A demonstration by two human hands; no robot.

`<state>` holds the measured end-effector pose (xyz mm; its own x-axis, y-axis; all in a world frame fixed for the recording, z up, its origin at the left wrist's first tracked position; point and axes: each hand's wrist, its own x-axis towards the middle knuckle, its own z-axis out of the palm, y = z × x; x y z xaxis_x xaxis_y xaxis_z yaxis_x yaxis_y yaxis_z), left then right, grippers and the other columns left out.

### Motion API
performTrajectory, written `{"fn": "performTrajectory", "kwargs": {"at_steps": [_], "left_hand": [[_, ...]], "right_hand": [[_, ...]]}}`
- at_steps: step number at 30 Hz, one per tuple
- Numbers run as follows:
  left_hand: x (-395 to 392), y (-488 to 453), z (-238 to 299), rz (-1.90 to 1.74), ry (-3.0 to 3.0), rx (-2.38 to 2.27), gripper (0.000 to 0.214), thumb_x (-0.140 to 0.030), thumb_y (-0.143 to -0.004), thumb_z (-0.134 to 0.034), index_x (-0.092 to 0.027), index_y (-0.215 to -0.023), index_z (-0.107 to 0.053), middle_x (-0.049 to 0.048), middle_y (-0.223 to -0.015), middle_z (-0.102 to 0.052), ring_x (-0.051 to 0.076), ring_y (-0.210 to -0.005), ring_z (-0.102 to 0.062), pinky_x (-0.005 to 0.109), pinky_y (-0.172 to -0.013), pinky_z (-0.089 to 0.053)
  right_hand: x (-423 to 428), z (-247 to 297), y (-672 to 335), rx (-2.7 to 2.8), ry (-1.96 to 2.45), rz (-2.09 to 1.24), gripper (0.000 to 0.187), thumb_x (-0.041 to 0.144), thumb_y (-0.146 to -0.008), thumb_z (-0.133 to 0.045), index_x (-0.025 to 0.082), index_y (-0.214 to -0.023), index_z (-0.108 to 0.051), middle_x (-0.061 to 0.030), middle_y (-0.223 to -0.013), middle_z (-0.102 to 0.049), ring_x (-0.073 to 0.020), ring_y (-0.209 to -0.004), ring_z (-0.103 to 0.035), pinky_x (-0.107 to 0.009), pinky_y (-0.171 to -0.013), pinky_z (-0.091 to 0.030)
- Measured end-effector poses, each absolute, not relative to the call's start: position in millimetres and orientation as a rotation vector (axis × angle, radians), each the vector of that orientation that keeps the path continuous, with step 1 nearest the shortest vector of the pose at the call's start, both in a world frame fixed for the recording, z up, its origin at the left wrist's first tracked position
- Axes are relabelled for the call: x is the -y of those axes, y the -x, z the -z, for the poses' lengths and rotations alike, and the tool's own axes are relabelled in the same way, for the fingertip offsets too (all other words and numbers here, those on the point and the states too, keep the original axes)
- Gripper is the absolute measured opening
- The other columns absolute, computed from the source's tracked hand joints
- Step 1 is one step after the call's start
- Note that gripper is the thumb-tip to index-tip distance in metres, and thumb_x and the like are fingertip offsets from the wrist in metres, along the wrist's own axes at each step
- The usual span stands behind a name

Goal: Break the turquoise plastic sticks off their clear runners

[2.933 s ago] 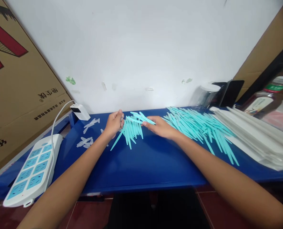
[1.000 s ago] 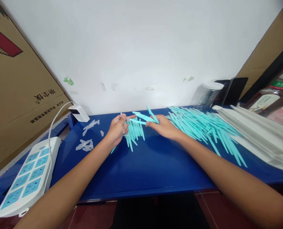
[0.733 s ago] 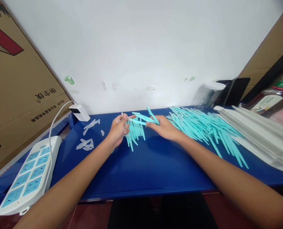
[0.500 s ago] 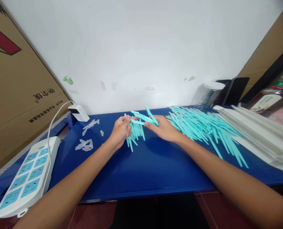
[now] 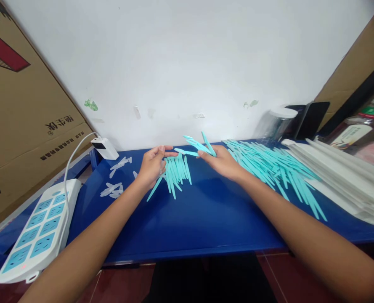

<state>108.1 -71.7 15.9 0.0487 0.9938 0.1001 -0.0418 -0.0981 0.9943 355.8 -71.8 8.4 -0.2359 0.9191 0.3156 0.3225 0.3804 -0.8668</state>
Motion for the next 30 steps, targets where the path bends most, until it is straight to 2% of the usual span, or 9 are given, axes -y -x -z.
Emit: {"fn": "performTrajectory", "kwargs": {"at_steps": [2, 4, 6, 8, 14, 17, 22, 27, 30], "left_hand": [[69.8, -103.0, -18.8, -1.238, -1.249, -1.062, 0.041, -0.050, -0.102, -0.060, -0.013, -0.117, -0.070, 0.0064, -0.082, -0.072, 0.003, -0.038, -0.028, 0.020, -0.038, -0.022], [69.2, -100.6, -20.1, -1.211, -1.210, -1.000, 0.044, -0.050, -0.100, -0.062, -0.011, -0.119, -0.070, -0.0014, -0.063, -0.057, 0.004, -0.038, -0.026, 0.020, -0.038, -0.020], [69.6, -100.6, -20.4, -1.182, -1.189, -0.944, 0.043, -0.048, -0.099, -0.065, -0.009, -0.116, -0.070, -0.0067, -0.055, -0.044, 0.004, -0.037, -0.024, 0.020, -0.038, -0.018], [70.7, -101.8, -20.3, -1.168, -1.177, -0.910, 0.038, -0.045, -0.098, -0.066, -0.010, -0.114, -0.070, -0.0088, -0.052, -0.038, 0.005, -0.036, -0.023, 0.019, -0.038, -0.018], [72.5, -103.5, -21.2, -1.155, -1.144, -0.855, 0.017, -0.035, -0.097, -0.067, -0.019, -0.100, -0.059, -0.0104, -0.051, -0.040, 0.005, -0.033, -0.026, 0.017, -0.038, -0.019], [72.4, -103.8, -21.3, -1.146, -1.154, -0.833, 0.023, -0.039, -0.097, -0.069, -0.020, -0.095, -0.056, -0.0102, -0.051, -0.041, 0.005, -0.033, -0.026, 0.016, -0.037, -0.019], [71.0, -104.7, -19.0, -1.144, -1.209, -0.821, 0.029, -0.047, -0.097, -0.068, -0.019, -0.099, -0.058, -0.0102, -0.053, -0.042, 0.004, -0.033, -0.026, 0.017, -0.037, -0.020], [71.0, -105.2, -16.9, -1.192, -1.203, -0.819, 0.030, -0.046, -0.097, -0.070, -0.017, -0.100, -0.063, -0.0095, -0.055, -0.042, 0.003, -0.034, -0.027, 0.017, -0.036, -0.019], [73.2, -106.0, -17.1, -1.190, -1.157, -0.804, 0.032, -0.045, -0.097, -0.070, -0.015, -0.108, -0.067, -0.0098, -0.054, -0.040, 0.003, -0.034, -0.025, 0.018, -0.036, -0.018]], "right_hand": [[70.0, -10.5, -362.0, 1.708, 1.106, -0.940, 0.046, 0.059, -0.092, -0.064, 0.014, -0.089, -0.073, 0.0025, -0.063, -0.047, -0.0135, -0.058, -0.041, -0.028, -0.059, -0.033], [69.9, -12.7, -366.0, 1.674, 1.103, -1.057, 0.043, 0.057, -0.092, -0.066, 0.015, -0.089, -0.071, 0.0051, -0.060, -0.039, -0.0111, -0.054, -0.033, -0.027, -0.053, -0.027], [71.5, -15.1, -367.5, 1.671, 1.087, -1.204, 0.040, 0.054, -0.093, -0.068, 0.014, -0.089, -0.070, 0.0064, -0.060, -0.035, -0.0096, -0.051, -0.029, -0.026, -0.049, -0.023], [74.0, -17.7, -367.5, 1.698, 1.064, -1.343, 0.038, 0.052, -0.094, -0.068, 0.014, -0.090, -0.071, 0.0072, -0.059, -0.032, -0.0089, -0.050, -0.026, -0.026, -0.047, -0.019], [78.1, -21.1, -365.7, 1.749, 0.969, -1.563, 0.041, 0.051, -0.101, -0.061, 0.014, -0.086, -0.070, 0.0084, -0.058, -0.026, -0.0081, -0.049, -0.019, -0.024, -0.045, -0.015], [77.6, -20.5, -365.5, 1.759, 0.956, -1.594, 0.047, 0.055, -0.104, -0.055, 0.014, -0.085, -0.069, 0.0083, -0.058, -0.026, -0.0079, -0.049, -0.019, -0.024, -0.044, -0.016], [77.5, -21.1, -366.7, 1.795, 0.986, -1.594, 0.047, 0.056, -0.103, -0.057, 0.014, -0.083, -0.067, 0.0083, -0.057, -0.026, -0.0071, -0.048, -0.018, -0.023, -0.045, -0.016], [77.6, -21.2, -368.5, 1.828, 0.931, -1.615, 0.044, 0.055, -0.102, -0.058, 0.015, -0.086, -0.066, 0.0084, -0.058, -0.027, -0.0076, -0.049, -0.019, -0.023, -0.046, -0.017], [77.6, -20.9, -368.9, 1.838, 0.938, -1.602, 0.044, 0.056, -0.102, -0.058, 0.015, -0.087, -0.067, 0.0082, -0.057, -0.028, -0.0079, -0.049, -0.020, -0.023, -0.046, -0.016]]}}
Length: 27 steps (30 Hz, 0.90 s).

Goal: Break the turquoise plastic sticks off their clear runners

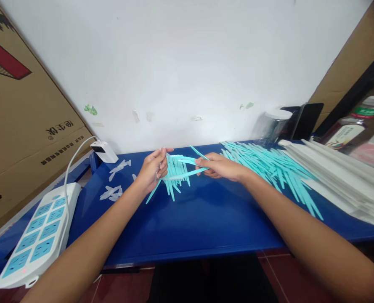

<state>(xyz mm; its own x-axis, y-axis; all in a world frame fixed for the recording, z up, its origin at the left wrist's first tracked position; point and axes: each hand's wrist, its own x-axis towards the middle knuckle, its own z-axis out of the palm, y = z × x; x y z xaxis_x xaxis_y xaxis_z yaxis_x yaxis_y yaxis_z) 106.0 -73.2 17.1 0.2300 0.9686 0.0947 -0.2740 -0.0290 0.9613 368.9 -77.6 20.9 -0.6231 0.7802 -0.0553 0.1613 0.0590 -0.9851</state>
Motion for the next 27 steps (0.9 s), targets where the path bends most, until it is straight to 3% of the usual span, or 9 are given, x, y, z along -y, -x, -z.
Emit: {"fn": "performTrajectory", "kwargs": {"at_steps": [6, 11, 27], "left_hand": [[77.7, -106.9, -18.8, -1.133, -1.026, -0.713, 0.038, -0.039, -0.099, -0.069, -0.013, -0.126, -0.068, -0.0105, -0.053, -0.039, 0.003, -0.033, -0.024, 0.018, -0.036, -0.021], [78.9, -107.4, -19.0, -1.085, -0.959, -0.638, 0.038, -0.037, -0.103, -0.064, -0.012, -0.131, -0.067, -0.0101, -0.053, -0.039, 0.003, -0.033, -0.025, 0.018, -0.034, -0.022], [86.3, -113.1, -21.4, -0.989, -1.221, -0.817, 0.044, -0.050, -0.093, -0.072, -0.014, -0.118, -0.074, -0.0097, -0.051, -0.035, 0.003, -0.034, -0.020, 0.020, -0.036, -0.013]], "right_hand": [[78.4, -21.6, -367.8, 1.844, 0.952, -1.591, 0.045, 0.056, -0.102, -0.058, 0.015, -0.087, -0.067, 0.0080, -0.057, -0.030, -0.0080, -0.049, -0.021, -0.023, -0.046, -0.017], [78.9, -22.2, -367.4, 1.822, 0.976, -1.589, 0.043, 0.053, -0.103, -0.058, 0.015, -0.084, -0.066, 0.0074, -0.058, -0.031, -0.0079, -0.049, -0.021, -0.024, -0.045, -0.017], [82.0, -24.9, -364.6, 1.775, 0.935, -1.639, 0.042, 0.052, -0.103, -0.057, 0.016, -0.083, -0.065, 0.0070, -0.058, -0.031, -0.0076, -0.047, -0.022, -0.023, -0.043, -0.016]]}}
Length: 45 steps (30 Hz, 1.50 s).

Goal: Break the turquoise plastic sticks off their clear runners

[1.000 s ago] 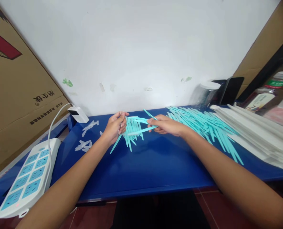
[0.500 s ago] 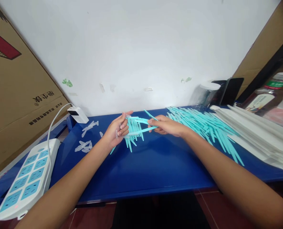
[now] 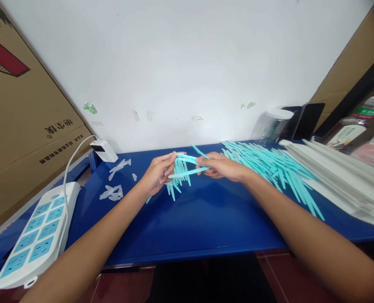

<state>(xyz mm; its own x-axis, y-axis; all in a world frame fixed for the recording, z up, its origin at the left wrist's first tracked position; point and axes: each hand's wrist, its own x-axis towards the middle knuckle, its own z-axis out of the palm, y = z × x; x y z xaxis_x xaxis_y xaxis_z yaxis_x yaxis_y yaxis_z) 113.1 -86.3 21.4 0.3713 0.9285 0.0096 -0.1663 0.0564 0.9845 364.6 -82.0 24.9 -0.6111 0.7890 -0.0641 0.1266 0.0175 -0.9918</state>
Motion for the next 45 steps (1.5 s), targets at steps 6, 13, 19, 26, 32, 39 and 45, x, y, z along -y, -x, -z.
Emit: {"fn": "performTrajectory", "kwargs": {"at_steps": [6, 13, 19, 26, 32, 39, 45], "left_hand": [[87.4, -114.0, -25.1, -1.012, -1.293, -0.846, 0.041, -0.052, -0.092, -0.073, -0.013, -0.104, -0.076, -0.0090, -0.047, -0.033, 0.004, -0.033, -0.019, 0.024, -0.036, -0.012], [83.1, -113.6, -22.5, -1.002, -1.279, -0.892, 0.050, -0.063, -0.093, -0.066, -0.013, -0.095, -0.071, -0.0079, -0.049, -0.037, 0.005, -0.034, -0.022, 0.022, -0.037, -0.018], [76.9, -112.4, -15.5, -1.022, -1.230, -0.954, 0.029, -0.042, -0.096, -0.069, -0.016, -0.109, -0.065, -0.0081, -0.059, -0.045, 0.004, -0.034, -0.026, 0.020, -0.037, -0.021], [81.0, -121.7, -6.4, -1.005, -1.293, -1.051, 0.010, -0.022, -0.090, -0.064, -0.019, -0.099, -0.062, -0.0093, -0.054, -0.042, 0.005, -0.035, -0.028, 0.020, -0.038, -0.021], [76.4, -119.6, 0.2, -1.031, -1.211, -0.987, 0.020, -0.032, -0.091, -0.072, -0.019, -0.089, -0.057, -0.0076, -0.064, -0.042, 0.004, -0.043, -0.029, 0.016, -0.039, -0.019], [71.6, -117.5, 1.0, -1.025, -1.124, -1.079, 0.032, -0.047, -0.095, -0.071, -0.016, -0.095, -0.061, -0.0078, -0.060, -0.040, 0.004, -0.042, -0.022, 0.015, -0.037, -0.016], [70.6, -117.0, 3.1, -1.015, -1.091, -1.025, 0.040, -0.052, -0.088, -0.078, -0.015, -0.092, -0.062, -0.0095, -0.054, -0.036, 0.004, -0.041, -0.022, 0.015, -0.036, -0.016]], "right_hand": [[85.4, -25.0, -362.0, 1.821, 0.862, -1.671, 0.047, 0.053, -0.105, -0.054, 0.014, -0.081, -0.065, 0.0074, -0.057, -0.032, -0.0073, -0.047, -0.022, -0.022, -0.043, -0.018], [80.3, -23.4, -365.9, 1.859, 0.926, -1.584, 0.041, 0.051, -0.103, -0.058, 0.015, -0.085, -0.067, 0.0084, -0.057, -0.027, -0.0077, -0.048, -0.019, -0.023, -0.044, -0.017], [80.8, -23.1, -365.7, 1.879, 0.993, -1.544, 0.041, 0.055, -0.099, -0.061, 0.016, -0.088, -0.068, 0.0069, -0.060, -0.032, -0.0082, -0.049, -0.023, -0.024, -0.045, -0.017], [86.0, -21.1, -358.4, 2.003, 1.040, -1.366, 0.043, 0.060, -0.092, -0.068, 0.018, -0.082, -0.065, 0.0046, -0.059, -0.045, -0.0090, -0.050, -0.031, -0.025, -0.048, -0.022], [83.7, -19.6, -358.3, 1.968, 1.136, -1.231, 0.045, 0.063, -0.092, -0.065, 0.018, -0.089, -0.069, 0.0021, -0.062, -0.053, -0.0119, -0.053, -0.042, -0.026, -0.052, -0.030], [77.1, -14.4, -362.2, 1.867, 1.206, -1.180, 0.046, 0.064, -0.092, -0.065, 0.019, -0.082, -0.063, 0.0023, -0.061, -0.050, -0.0119, -0.054, -0.040, -0.027, -0.052, -0.030], [79.9, -18.5, -361.7, 1.828, 1.170, -1.210, 0.049, 0.066, -0.090, -0.068, 0.020, -0.077, -0.057, 0.0034, -0.061, -0.047, -0.0108, -0.053, -0.036, -0.027, -0.050, -0.025]]}}
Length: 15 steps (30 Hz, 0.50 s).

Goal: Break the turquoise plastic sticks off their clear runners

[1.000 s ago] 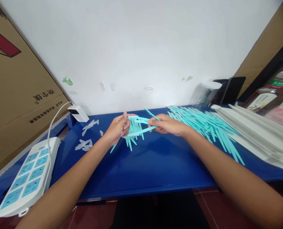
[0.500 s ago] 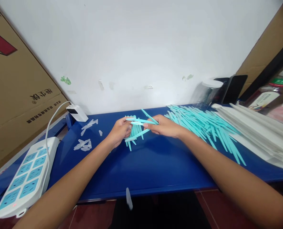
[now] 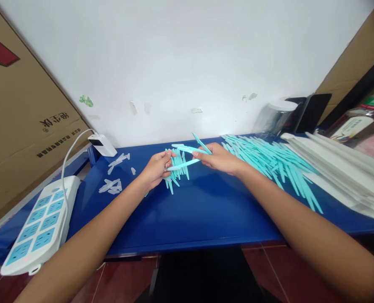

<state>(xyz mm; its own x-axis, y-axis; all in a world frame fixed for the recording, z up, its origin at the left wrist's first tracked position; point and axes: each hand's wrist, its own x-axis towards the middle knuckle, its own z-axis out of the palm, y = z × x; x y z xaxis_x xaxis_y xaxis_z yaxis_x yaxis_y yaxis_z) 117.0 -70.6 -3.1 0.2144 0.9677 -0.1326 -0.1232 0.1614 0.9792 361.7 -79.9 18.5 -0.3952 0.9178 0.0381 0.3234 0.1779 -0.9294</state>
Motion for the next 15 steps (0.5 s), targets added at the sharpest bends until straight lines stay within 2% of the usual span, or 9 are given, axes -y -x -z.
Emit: {"fn": "performTrajectory", "kwargs": {"at_steps": [6, 15], "left_hand": [[69.8, -118.4, 5.9, -1.101, -1.087, -1.116, 0.046, -0.060, -0.088, -0.074, -0.016, -0.090, -0.062, -0.0088, -0.050, -0.040, 0.004, -0.038, -0.024, 0.016, -0.035, -0.018], [66.7, -113.6, 11.2, -1.228, -1.115, -1.101, 0.043, -0.055, -0.089, -0.075, -0.014, -0.089, -0.062, -0.0069, -0.062, -0.043, 0.004, -0.043, -0.034, 0.015, -0.039, -0.021]], "right_hand": [[79.4, -21.1, -363.4, 1.876, 1.093, -1.212, 0.044, 0.061, -0.093, -0.065, 0.018, -0.081, -0.063, 0.0039, -0.060, -0.046, -0.0110, -0.054, -0.038, -0.027, -0.053, -0.027], [84.9, -25.9, -360.8, 2.063, 1.122, -1.306, 0.036, 0.051, -0.096, -0.060, 0.017, -0.093, -0.073, 0.0030, -0.062, -0.053, -0.0111, -0.052, -0.039, -0.027, -0.051, -0.028]]}}
